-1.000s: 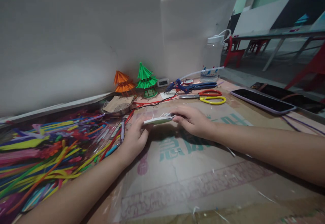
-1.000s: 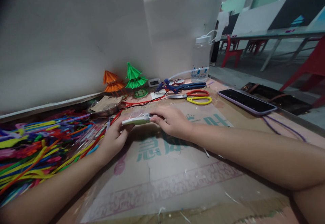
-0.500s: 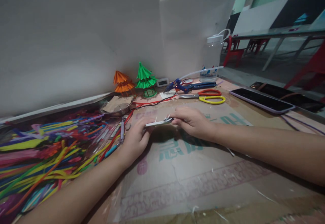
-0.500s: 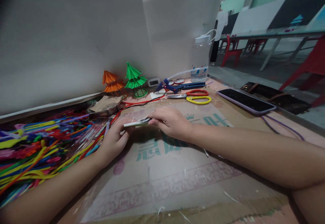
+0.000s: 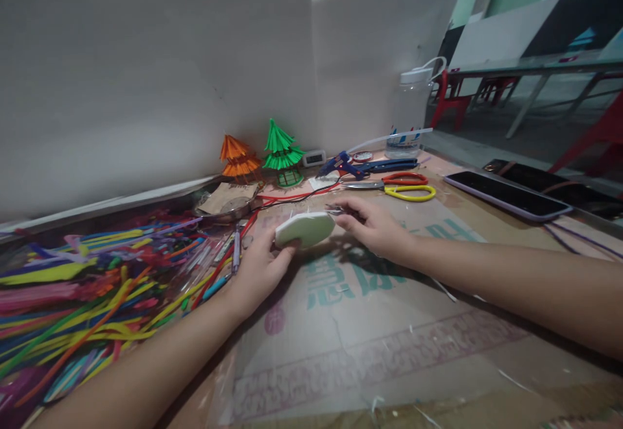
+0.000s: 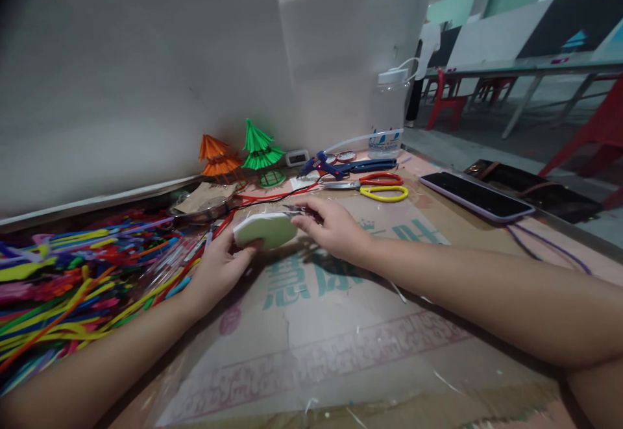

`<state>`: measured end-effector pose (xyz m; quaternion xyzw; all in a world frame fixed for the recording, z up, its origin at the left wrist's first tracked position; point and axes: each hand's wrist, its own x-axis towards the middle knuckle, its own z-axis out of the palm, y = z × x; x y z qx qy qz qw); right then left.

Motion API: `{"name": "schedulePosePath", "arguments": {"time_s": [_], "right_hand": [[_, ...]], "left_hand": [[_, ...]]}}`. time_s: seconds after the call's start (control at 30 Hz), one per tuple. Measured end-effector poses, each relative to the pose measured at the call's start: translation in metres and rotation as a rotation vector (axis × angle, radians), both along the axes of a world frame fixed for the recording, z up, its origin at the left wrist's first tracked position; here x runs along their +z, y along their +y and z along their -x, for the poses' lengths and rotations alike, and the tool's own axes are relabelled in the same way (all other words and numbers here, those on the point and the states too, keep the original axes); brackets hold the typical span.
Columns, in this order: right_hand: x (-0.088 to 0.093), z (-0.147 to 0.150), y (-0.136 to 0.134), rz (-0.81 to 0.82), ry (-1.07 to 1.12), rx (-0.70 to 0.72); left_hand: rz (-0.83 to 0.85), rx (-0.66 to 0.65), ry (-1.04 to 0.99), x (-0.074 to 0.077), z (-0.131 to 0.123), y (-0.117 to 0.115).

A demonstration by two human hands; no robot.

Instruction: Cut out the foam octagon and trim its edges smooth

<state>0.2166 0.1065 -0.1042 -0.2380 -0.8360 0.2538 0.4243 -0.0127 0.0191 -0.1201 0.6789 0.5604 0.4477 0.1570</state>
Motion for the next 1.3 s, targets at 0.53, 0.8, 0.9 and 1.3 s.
{"name": "schedulePosePath", "arguments": {"time_s": [0.53,0.8,0.9,1.3], "right_hand": [[-0.003,0.003,-0.002,0.137,-0.135,0.122],[0.003,0.002,-0.005,0.090,0.046,0.038],[0.001,0.001,-0.005,0.050,0.042,0.052],[0.004,0.002,-0.006,-0.062,0.004,0.017]], "left_hand": [[0.136,-0.105,-0.126,0.009,-0.007,-0.002],[0.187,-0.015,-0.237,0.010,-0.006,0.001],[0.207,-0.046,-0.222,0.008,-0.004,0.002],[0.208,-0.102,-0.164,0.009,-0.005,-0.001]]}}
